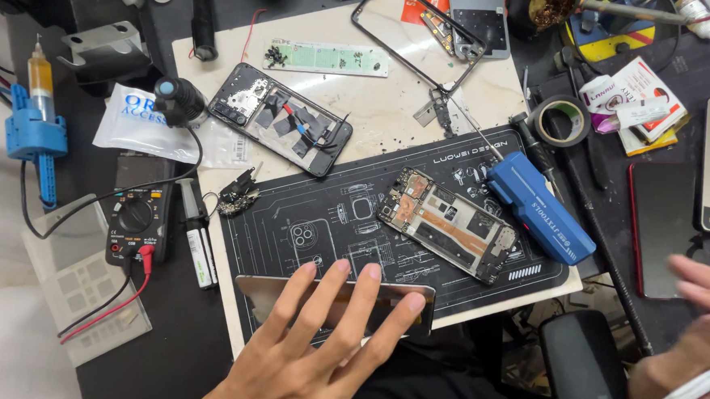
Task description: The person uses a scraping tool to remove adhesive from a phone screen and the phone chassis, then uses a small brush to clean the internal components.
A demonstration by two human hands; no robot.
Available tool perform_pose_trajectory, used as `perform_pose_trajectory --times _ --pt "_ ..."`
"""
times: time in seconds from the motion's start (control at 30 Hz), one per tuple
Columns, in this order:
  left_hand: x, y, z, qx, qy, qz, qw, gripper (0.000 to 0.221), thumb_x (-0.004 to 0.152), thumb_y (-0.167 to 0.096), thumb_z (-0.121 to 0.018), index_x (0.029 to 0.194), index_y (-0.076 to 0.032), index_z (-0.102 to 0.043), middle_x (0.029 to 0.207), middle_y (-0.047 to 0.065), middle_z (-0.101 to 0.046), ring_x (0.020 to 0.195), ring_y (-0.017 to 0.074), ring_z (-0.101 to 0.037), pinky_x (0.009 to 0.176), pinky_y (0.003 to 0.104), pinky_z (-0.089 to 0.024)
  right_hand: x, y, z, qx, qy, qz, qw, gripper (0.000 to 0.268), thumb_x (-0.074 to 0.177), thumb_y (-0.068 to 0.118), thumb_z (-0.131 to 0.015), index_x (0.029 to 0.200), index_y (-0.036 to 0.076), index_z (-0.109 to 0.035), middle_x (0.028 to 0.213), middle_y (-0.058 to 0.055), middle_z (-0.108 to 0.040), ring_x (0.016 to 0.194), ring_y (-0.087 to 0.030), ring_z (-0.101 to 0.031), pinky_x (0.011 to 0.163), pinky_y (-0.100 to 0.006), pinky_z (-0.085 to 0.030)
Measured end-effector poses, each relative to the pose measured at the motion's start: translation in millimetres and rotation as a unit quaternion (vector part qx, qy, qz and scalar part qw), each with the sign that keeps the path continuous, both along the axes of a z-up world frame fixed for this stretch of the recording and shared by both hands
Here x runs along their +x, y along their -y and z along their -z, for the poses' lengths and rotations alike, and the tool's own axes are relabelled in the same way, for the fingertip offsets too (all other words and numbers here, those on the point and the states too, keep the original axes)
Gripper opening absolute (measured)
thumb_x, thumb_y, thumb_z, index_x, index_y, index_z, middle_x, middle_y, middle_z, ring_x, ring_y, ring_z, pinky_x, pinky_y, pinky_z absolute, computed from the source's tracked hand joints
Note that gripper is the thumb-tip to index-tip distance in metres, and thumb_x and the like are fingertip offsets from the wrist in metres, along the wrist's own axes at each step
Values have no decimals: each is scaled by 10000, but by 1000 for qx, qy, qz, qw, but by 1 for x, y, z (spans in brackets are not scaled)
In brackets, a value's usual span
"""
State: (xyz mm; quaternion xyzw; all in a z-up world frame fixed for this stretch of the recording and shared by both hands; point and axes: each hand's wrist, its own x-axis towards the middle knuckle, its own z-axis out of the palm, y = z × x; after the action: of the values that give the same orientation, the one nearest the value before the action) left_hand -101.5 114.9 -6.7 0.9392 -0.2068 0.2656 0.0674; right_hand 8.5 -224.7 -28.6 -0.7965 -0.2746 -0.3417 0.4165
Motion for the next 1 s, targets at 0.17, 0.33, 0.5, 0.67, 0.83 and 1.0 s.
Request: perform_pose_trajectory --times 0.17,0.33,0.5,0.67,0.83,1.0 --pt "2 -11 -6 -46 -85 48 994 660 856 -208 -690 1492 -114 -542 1394 212 -535 1255 369 -543 1082 539 -403 -6 -57 11 43 -107 -104 988 454 1162 350 -360 1123 -34 -598 1002 -166 -680 867 -228 -708 741 -317 -548" --pt "23 -39 10 -95 -235 104 962 954 634 -189 -777 1520 -80 -440 1381 270 -502 1261 459 -468 1113 585 -317 -32 -103 29 30 -331 -193 923 263 1024 105 -537 1213 -37 -653 963 -112 -708 762 -158 -664 677 -271 -561" --pt "32 -57 25 -113 -283 122 945 948 606 -55 -708 1515 -148 -454 1431 218 -500 1351 417 -434 1200 561 -246 -31 -135 38 -81 -342 -150 924 245 815 -8 -751 1055 -14 -704 902 -64 -747 683 -88 -722 556 -218 -560" --pt "25 -61 39 -144 -288 117 939 920 628 -43 -693 1513 -155 -466 1507 205 -459 1462 428 -346 1232 573 -195 -33 -144 40 -100 -259 -176 945 248 809 -31 -773 1029 -19 -660 961 -106 -718 816 -146 -751 676 -245 -602" --pt "8 -49 48 -131 -242 43 960 865 659 -193 -700 1495 -189 -478 1557 217 -396 1481 462 -274 1227 618 -149 -35 -140 44 -101 -246 -173 948 241 789 -49 -767 988 -38 -632 936 -132 -721 795 -181 -745 674 -255 -608" --pt "-4 -16 59 -155 -175 -94 968 930 808 -600 -714 1548 -129 -406 1585 292 -268 1488 534 -175 1185 727 -97 -33 -137 48 -89 -213 -209 950 222 790 -54 -770 930 -30 -600 874 -143 -719 732 -193 -700 646 -271 -554"
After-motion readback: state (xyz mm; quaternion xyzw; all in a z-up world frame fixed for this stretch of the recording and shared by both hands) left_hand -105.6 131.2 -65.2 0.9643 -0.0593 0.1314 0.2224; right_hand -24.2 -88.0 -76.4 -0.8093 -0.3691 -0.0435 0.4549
